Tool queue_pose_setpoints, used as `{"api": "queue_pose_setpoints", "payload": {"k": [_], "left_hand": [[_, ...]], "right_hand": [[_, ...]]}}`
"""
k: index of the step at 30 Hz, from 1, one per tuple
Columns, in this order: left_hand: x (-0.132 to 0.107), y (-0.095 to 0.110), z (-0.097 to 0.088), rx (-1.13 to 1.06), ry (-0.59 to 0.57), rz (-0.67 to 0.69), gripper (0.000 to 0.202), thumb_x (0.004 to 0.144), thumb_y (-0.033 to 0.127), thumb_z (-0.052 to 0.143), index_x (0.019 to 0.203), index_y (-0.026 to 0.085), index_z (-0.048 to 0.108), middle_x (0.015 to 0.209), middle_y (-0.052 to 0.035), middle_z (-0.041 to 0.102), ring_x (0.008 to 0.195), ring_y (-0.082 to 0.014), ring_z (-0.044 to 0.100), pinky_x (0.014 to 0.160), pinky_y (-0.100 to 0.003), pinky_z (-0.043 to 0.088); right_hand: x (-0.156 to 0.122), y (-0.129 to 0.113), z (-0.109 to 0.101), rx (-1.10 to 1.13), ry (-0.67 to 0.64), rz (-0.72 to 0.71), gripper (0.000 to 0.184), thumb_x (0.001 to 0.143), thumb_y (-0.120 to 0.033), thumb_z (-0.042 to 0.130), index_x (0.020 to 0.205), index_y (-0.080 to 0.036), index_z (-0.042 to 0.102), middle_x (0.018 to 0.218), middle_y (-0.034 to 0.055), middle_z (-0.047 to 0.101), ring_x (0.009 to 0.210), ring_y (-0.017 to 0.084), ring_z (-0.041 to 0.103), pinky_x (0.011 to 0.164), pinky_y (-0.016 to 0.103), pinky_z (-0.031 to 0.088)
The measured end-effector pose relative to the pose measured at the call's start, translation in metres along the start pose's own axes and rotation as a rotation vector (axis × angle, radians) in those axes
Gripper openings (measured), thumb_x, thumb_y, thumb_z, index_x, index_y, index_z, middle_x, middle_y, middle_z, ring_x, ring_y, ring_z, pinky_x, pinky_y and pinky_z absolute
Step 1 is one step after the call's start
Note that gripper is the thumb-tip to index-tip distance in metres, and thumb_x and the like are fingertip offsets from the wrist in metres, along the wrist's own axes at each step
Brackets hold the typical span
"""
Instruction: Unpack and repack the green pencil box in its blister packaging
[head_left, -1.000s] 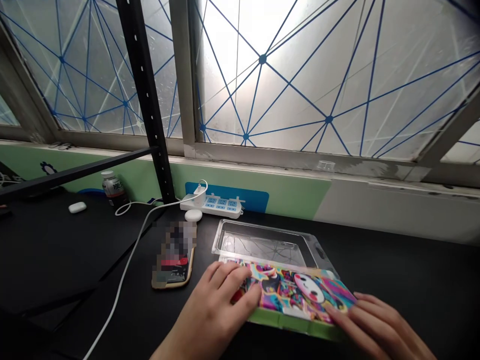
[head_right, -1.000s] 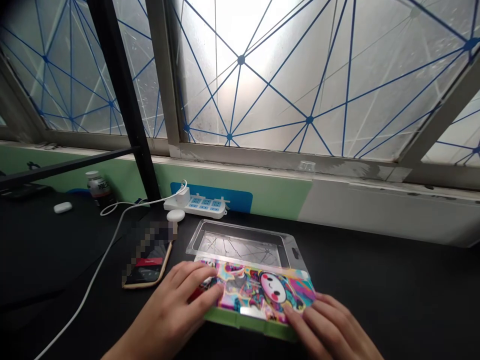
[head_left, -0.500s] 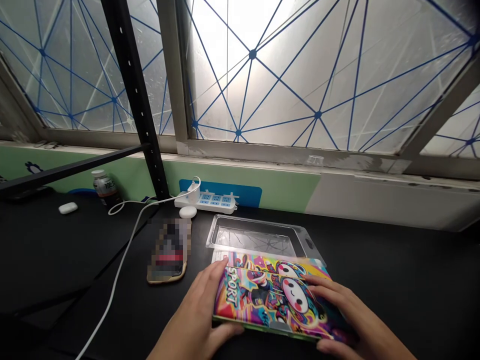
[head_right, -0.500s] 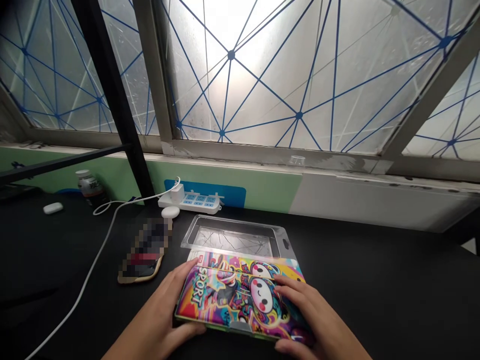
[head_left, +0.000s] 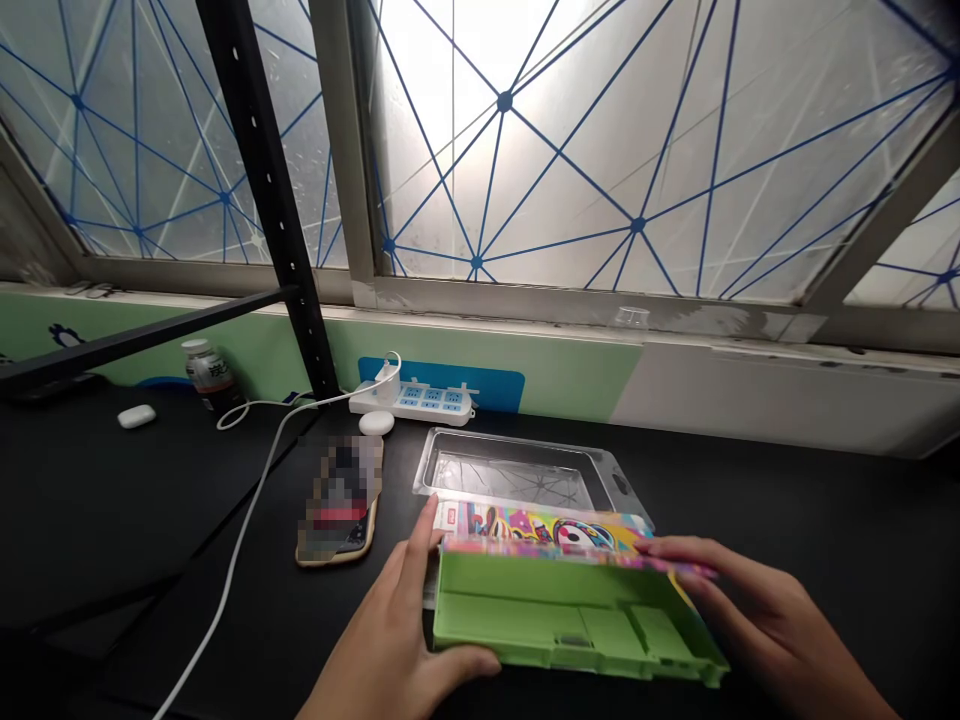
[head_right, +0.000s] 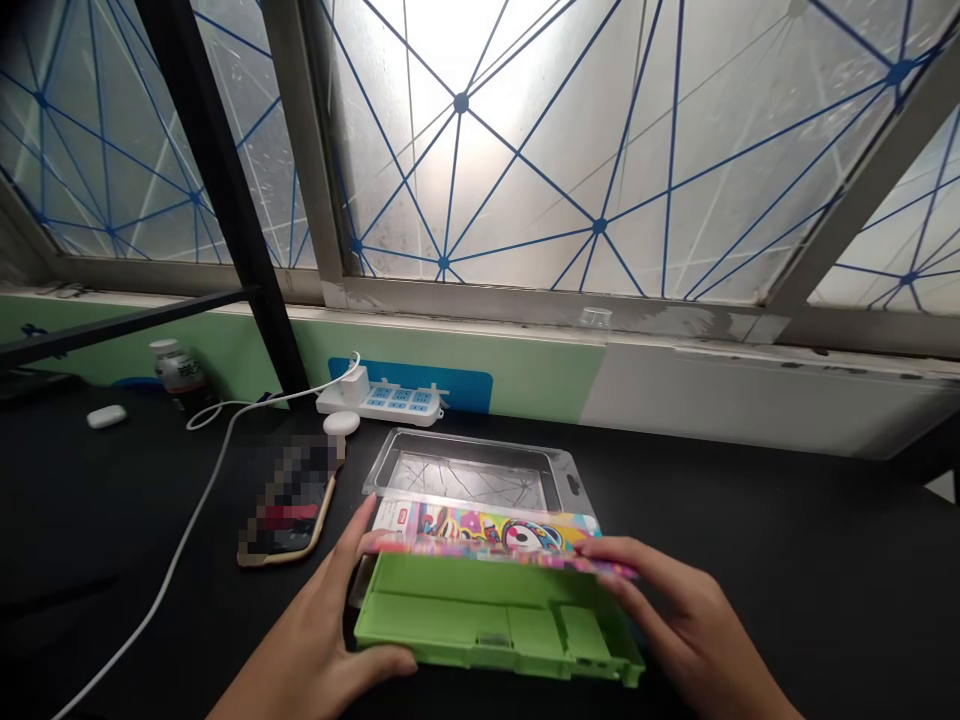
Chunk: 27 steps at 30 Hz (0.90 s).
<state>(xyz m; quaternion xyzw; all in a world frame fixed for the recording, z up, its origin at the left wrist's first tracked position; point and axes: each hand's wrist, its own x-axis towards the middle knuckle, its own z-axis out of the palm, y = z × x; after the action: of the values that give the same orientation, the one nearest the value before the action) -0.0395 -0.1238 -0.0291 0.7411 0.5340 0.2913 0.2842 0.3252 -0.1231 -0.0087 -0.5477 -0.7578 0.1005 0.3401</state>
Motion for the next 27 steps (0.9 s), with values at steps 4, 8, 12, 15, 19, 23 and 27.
{"api": "queue_pose_setpoints", "payload": {"k": [4,8,12,15,19,23,27], "left_hand": [[0.002,-0.001,-0.002,0.039,0.013,0.042,0.076,0.079,0.044,0.076,0.144,0.029,0.041,0.137,-0.0115,0.057,0.123,-0.0322,0.058,0.101,-0.043,0.051],[0.004,-0.004,-0.002,0.046,0.012,0.157,0.064,0.082,0.050,0.072,0.138,0.027,0.050,0.136,-0.0118,0.059,0.123,-0.0321,0.058,0.102,-0.043,0.051],[0.004,-0.003,-0.002,0.068,-0.007,0.152,0.053,0.090,0.045,0.064,0.138,0.025,0.053,0.139,-0.0107,0.058,0.129,-0.0308,0.054,0.106,-0.042,0.048],[0.004,0.000,-0.001,0.095,-0.014,0.099,0.046,0.095,0.040,0.055,0.138,0.023,0.053,0.138,-0.0108,0.058,0.129,-0.0294,0.054,0.106,-0.041,0.048],[0.007,-0.002,0.002,0.097,-0.002,0.080,0.056,0.098,0.041,0.052,0.149,0.023,0.041,0.147,-0.0107,0.052,0.135,-0.0286,0.049,0.110,-0.042,0.044],[0.008,-0.007,0.003,0.116,-0.022,0.093,0.061,0.098,0.044,0.050,0.154,0.024,0.036,0.156,-0.0088,0.041,0.144,-0.0298,0.036,0.116,-0.047,0.037],[0.009,-0.006,0.001,0.115,-0.078,0.077,0.062,0.098,0.049,0.049,0.154,0.024,0.035,0.159,-0.0082,0.036,0.147,-0.0303,0.031,0.116,-0.048,0.036]], "right_hand": [[-0.029,0.011,-0.002,-0.074,-0.128,-0.208,0.057,0.081,-0.053,0.072,0.134,-0.034,0.060,0.134,0.0049,0.066,0.118,0.030,0.064,0.092,0.035,0.059],[-0.039,0.011,0.003,-0.167,-0.039,-0.201,0.055,0.082,-0.040,0.074,0.134,-0.033,0.058,0.131,0.0054,0.068,0.115,0.028,0.067,0.093,0.033,0.059],[-0.025,0.001,0.005,-0.081,-0.072,0.072,0.043,0.091,-0.048,0.059,0.129,-0.029,0.059,0.120,0.0056,0.073,0.098,0.025,0.074,0.075,0.027,0.063],[-0.009,-0.005,0.006,-0.046,-0.170,0.286,0.049,0.095,-0.056,0.047,0.134,-0.026,0.052,0.118,0.0078,0.073,0.098,0.026,0.073,0.075,0.031,0.062],[0.007,-0.008,0.010,-0.193,-0.217,0.262,0.051,0.094,-0.061,0.043,0.128,-0.025,0.057,0.110,0.0094,0.073,0.094,0.029,0.072,0.076,0.037,0.060],[0.017,-0.012,0.009,-0.413,-0.181,0.069,0.044,0.097,-0.056,0.041,0.120,-0.025,0.063,0.101,0.0083,0.069,0.070,0.023,0.068,0.067,0.038,0.056],[0.022,-0.028,0.011,-0.568,-0.127,-0.169,0.031,0.096,-0.045,0.048,0.115,-0.028,0.067,0.105,0.0094,0.065,0.081,0.024,0.064,0.069,0.037,0.051]]}}
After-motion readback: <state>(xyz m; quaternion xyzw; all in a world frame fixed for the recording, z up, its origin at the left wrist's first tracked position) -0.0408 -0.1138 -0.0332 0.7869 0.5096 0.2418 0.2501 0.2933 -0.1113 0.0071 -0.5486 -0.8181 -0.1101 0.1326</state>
